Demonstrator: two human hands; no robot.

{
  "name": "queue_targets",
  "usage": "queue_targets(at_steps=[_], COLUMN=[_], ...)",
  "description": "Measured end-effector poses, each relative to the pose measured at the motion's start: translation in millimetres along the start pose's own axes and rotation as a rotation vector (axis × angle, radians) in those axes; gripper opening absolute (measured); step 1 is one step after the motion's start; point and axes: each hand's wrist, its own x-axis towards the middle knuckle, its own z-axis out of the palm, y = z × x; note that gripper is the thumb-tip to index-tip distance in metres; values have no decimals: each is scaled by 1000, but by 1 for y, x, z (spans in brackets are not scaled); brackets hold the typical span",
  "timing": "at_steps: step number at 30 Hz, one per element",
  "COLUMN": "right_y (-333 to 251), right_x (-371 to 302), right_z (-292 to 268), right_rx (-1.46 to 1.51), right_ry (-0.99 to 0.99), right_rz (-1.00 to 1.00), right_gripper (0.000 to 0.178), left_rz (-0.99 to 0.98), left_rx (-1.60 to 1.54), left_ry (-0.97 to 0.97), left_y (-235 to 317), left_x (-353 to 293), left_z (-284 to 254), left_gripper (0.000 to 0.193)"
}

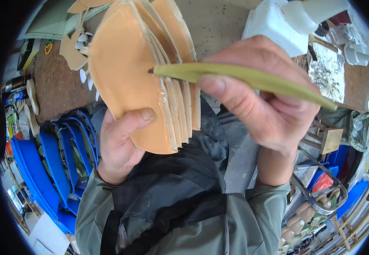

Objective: Applying glue or dye to the edges of leather shoe upper components using a small brush at a workshop station.

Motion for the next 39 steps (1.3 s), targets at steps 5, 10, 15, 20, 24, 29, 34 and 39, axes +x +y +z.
queue_targets(at_steps=[5, 10, 15, 20, 24, 29, 34, 39], right_y=[2, 14, 3, -11, -5, -34, -10, -31], right_x=[18, 10, -39, -44, -72, -71, -55, -65], right_z=[4, 4, -1, 4, 5, -7, 21, 3], right_rx=[-23, 179, 498, 76, 214, 307, 179, 139], right_ry=[-66, -309, -337, 58, -184, 189, 103, -130], right_rz=[-4, 24, 71, 55, -147, 216, 26, -272], right_gripper=[17, 20, 18, 30, 23, 24, 22, 25], left_rz=[7, -15, -17, -52, -15, 12, 32, -58], left_rx=[14, -18, -112, -99, -127, -73, -39, -132], left_ry=[-14, -37, -20, -27, -3, -4, 70, 3], left_y=[0, 2, 9, 17, 20, 20, 20, 27], left_x=[-1, 0, 2, -2, -3, -7, -11, -2], left_z=[-1, -7, -6, -10, -13, -10, -12, -5], left_gripper=[32, 33, 36, 39, 40, 40, 40, 39])
